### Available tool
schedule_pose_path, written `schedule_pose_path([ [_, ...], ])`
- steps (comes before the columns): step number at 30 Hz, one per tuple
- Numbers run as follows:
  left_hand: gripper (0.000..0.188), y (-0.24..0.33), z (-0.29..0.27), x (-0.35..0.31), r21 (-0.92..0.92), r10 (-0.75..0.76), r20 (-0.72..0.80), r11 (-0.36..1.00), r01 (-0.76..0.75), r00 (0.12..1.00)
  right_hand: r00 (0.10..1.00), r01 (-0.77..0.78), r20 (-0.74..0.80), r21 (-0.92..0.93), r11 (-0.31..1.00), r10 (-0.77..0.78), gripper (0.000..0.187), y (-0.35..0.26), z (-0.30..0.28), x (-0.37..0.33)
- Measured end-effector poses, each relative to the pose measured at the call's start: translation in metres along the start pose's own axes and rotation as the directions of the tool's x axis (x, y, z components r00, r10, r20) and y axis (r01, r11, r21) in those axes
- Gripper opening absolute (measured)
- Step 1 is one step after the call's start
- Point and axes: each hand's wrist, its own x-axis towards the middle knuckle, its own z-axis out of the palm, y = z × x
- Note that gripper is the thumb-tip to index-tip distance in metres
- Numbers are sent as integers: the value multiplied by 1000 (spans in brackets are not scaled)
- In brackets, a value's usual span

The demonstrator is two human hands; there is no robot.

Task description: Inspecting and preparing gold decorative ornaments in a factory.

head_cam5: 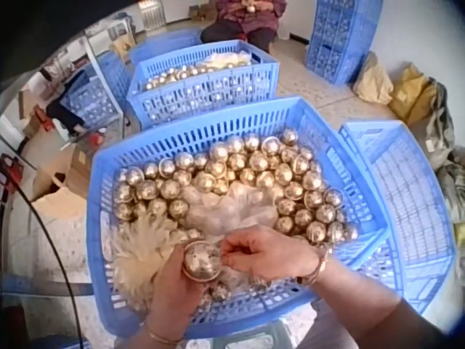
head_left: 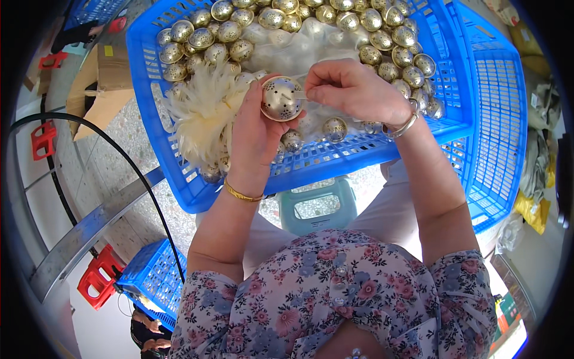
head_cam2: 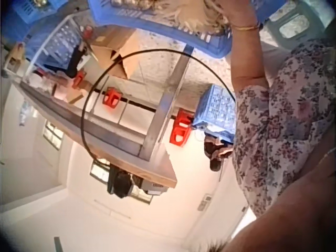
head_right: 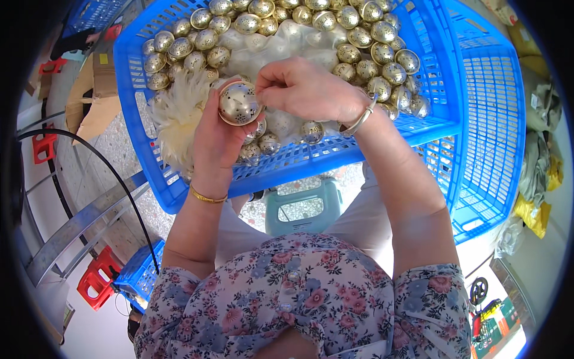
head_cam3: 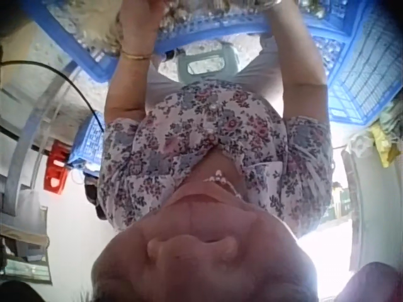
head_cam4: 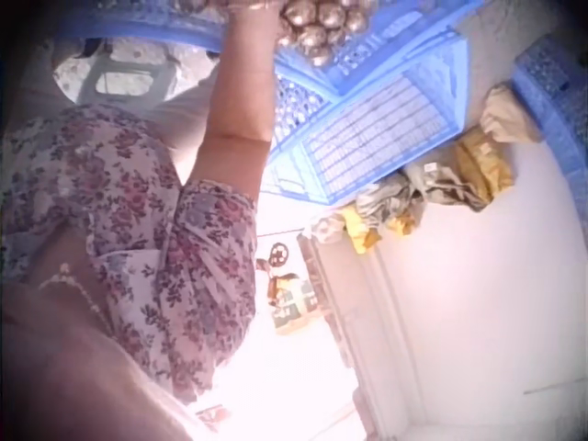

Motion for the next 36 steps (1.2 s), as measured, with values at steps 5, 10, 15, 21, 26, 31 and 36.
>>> schedule_pose_path([
  [5,39,2,9,-5,23,2,-99,1000,1,995,1000,1,-19,33,999,0,10,3,1,4],
  [10,33,-1,-8,-3,276,52,48,959,-64,997,998,-19,-56,35,999,21,9,-2,2,5],
  [15,31,-8,-10,-1,473,104,115,869,-146,988,913,284,-150,-431,856,-378,6,4,10,8],
  [21,23,-6,-7,-2,400,42,94,913,-76,995,899,331,-66,-543,772,-432,6,1,15,5],
  [26,19,-5,-7,-3,435,140,17,891,-134,990,869,363,-76,-576,733,-489,7,1,19,6],
  [31,20,-2,-3,-4,443,136,72,883,-154,988,863,393,-40,-573,719,-503,7,2,17,6],
  [36,20,2,-5,-2,213,116,-12,971,-111,993,868,375,-110,-492,786,-483,6,2,18,6],
])
